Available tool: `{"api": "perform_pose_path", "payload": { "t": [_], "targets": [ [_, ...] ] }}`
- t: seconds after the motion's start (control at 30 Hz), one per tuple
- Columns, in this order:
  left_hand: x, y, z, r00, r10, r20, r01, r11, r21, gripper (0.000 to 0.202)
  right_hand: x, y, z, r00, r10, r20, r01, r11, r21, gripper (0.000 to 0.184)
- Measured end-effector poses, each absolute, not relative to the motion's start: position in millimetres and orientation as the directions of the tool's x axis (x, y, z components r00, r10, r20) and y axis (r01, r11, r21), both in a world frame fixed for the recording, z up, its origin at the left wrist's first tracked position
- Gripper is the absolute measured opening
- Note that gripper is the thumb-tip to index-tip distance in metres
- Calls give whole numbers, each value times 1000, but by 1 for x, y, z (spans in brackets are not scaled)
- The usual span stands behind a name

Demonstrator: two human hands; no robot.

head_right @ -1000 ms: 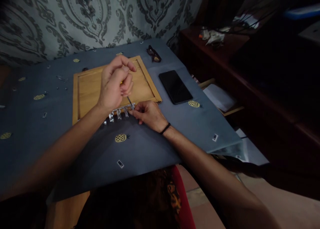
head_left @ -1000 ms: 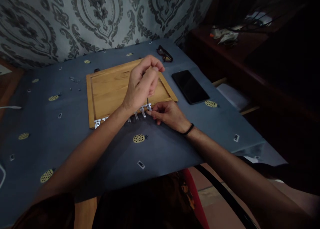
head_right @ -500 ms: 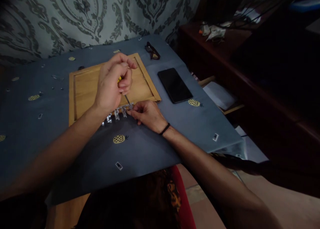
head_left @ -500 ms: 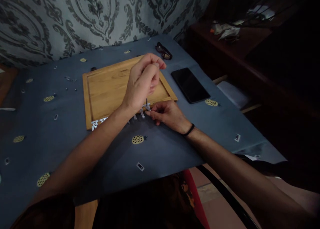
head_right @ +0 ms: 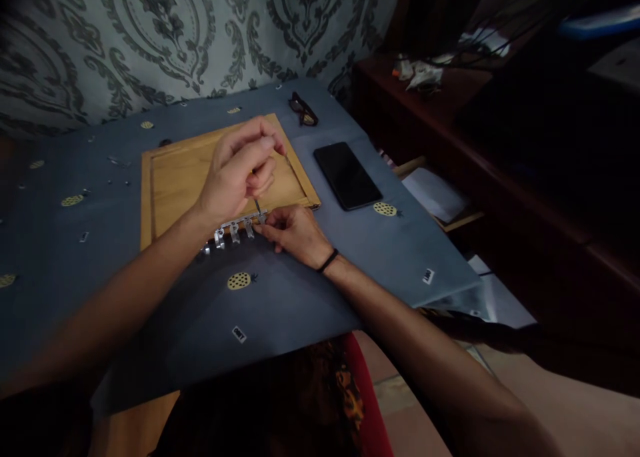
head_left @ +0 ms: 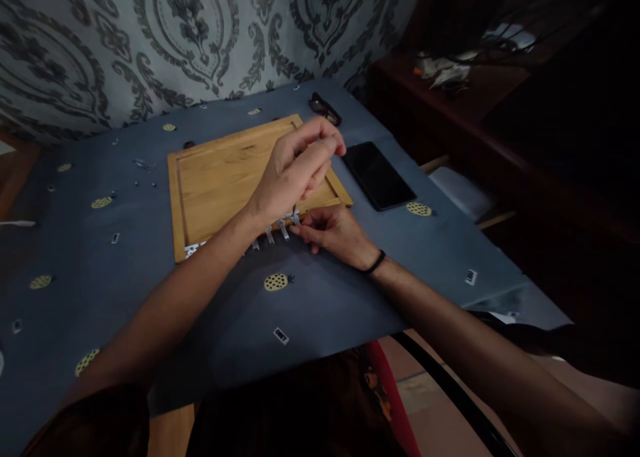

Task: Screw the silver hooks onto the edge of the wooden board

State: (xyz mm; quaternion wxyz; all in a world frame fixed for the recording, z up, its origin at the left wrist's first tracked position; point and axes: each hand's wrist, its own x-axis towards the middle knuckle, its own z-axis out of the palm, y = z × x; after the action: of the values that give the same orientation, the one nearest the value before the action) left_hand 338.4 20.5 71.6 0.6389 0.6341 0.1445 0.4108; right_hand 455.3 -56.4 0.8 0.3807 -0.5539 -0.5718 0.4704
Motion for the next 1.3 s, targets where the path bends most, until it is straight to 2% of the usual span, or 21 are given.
{"api": "perform_pose_path", "payload": {
  "t": [0.1, 0.23, 0.33, 0.43, 0.57, 0.73, 0.97, 1.3],
  "targets": [
    [336, 16, 80, 581, 740, 338, -352, -146, 924, 21, 455, -56, 2, -101, 992, -81, 268, -51, -962, 62],
    [329, 8, 104, 427, 832, 355, -417, -168, 893, 28, 455, -55, 1, -94, 992, -82, 273, -54, -960, 63],
    [320, 0, 116, 375, 831, 411, -439, -232, 868, 28, 456, -55, 0, -90, 993, -80, 282, -51, -958, 62],
    [310, -9, 115, 380, 815, 437, -433, -260, 863, 25, 456, -56, 0, -99, 992, -81, 287, -49, -957, 60],
    [300, -18, 106, 357, 847, 395, -426, -229, 875, 21, 456, -55, -1, -94, 992, -83, 283, -54, -958, 62],
    [290, -24, 103, 312, 866, 390, -450, -227, 864, 22, 454, -55, 0, -88, 994, -69, 276, -43, -960, 64],
    [280, -28, 103, 316, 883, 347, -386, -214, 897, 27, 454, -54, 0, -96, 994, -51, 279, -22, -960, 63],
    [279, -37, 102, 312, 889, 334, -417, -187, 889, 25, 456, -55, 6, -63, 997, -35, 333, -12, -943, 69]
  ]
}}
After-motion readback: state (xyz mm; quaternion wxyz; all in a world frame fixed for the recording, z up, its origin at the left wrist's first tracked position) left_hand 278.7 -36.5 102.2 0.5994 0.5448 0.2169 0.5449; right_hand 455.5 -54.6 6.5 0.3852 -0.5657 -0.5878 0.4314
